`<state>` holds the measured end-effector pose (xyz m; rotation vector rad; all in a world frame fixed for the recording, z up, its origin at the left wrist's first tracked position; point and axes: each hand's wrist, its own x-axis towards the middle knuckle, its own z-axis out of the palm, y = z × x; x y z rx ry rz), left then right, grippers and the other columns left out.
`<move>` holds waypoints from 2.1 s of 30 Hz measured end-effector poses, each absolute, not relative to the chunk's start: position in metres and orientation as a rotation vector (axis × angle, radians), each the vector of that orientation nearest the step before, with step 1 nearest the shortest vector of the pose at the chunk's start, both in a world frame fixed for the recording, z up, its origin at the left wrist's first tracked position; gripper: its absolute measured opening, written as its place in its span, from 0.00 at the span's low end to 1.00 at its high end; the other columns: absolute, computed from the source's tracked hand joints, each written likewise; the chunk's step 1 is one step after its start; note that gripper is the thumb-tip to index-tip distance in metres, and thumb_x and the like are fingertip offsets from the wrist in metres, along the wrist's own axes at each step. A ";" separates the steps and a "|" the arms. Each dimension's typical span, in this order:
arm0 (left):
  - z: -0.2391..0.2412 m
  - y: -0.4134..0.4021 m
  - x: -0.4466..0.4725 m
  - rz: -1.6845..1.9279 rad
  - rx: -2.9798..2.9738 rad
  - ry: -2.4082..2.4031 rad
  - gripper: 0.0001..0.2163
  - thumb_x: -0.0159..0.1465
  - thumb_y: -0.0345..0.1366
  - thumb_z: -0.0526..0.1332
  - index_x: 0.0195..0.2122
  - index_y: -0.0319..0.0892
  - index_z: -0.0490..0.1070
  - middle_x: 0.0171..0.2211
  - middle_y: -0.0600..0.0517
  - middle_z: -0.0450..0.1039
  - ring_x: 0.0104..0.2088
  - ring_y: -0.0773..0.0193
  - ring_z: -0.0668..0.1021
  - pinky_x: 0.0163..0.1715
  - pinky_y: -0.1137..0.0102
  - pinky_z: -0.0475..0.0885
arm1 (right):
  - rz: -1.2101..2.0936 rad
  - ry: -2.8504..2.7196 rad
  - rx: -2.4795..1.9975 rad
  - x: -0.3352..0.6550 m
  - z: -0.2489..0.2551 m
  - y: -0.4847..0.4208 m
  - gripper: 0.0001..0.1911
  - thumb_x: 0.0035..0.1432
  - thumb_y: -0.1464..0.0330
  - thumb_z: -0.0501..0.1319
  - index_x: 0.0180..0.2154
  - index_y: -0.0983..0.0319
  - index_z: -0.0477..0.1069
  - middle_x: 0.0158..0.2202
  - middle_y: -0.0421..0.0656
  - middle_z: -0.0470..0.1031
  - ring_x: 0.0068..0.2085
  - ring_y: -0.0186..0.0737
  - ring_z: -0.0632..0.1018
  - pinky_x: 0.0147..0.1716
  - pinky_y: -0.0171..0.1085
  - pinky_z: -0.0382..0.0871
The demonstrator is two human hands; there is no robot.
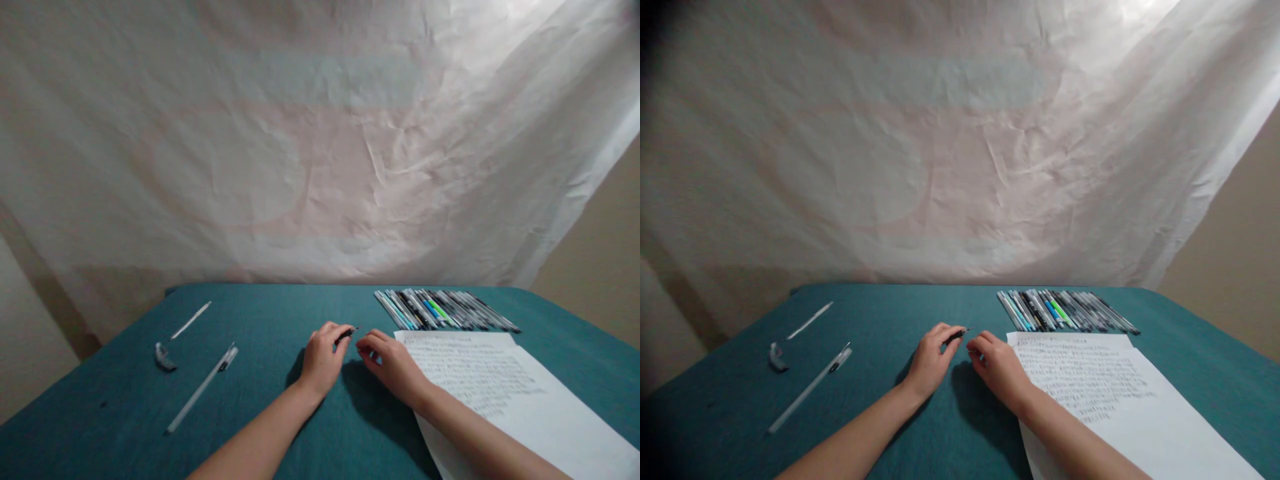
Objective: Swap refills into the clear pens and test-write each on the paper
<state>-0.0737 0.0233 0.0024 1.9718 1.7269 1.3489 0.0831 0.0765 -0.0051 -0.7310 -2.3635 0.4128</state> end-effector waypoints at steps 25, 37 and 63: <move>0.000 0.020 -0.070 1.236 2.089 1.787 0.13 0.61 0.33 0.54 0.45 0.51 0.70 0.36 0.53 0.72 0.37 0.64 0.72 0.40 0.68 0.63 | 0.708 -2.103 -0.601 0.095 0.012 0.094 0.07 0.54 0.66 0.58 0.32 0.60 0.73 0.31 0.43 0.75 0.33 0.36 0.76 0.34 0.34 0.71; -0.004 0.020 -0.070 1.218 2.068 1.731 0.12 0.61 0.33 0.53 0.44 0.48 0.71 0.36 0.51 0.71 0.37 0.64 0.73 0.39 0.72 0.66 | 0.706 -2.157 -0.592 0.096 0.007 0.095 0.08 0.55 0.66 0.57 0.34 0.60 0.73 0.32 0.43 0.75 0.33 0.35 0.76 0.34 0.34 0.71; -0.004 0.020 -0.070 1.132 2.223 1.757 0.10 0.62 0.32 0.54 0.41 0.46 0.71 0.35 0.52 0.71 0.35 0.65 0.72 0.37 0.71 0.65 | 0.762 -2.260 -0.681 0.092 0.007 0.081 0.11 0.60 0.68 0.50 0.44 0.60 0.65 0.31 0.41 0.72 0.32 0.34 0.72 0.33 0.33 0.66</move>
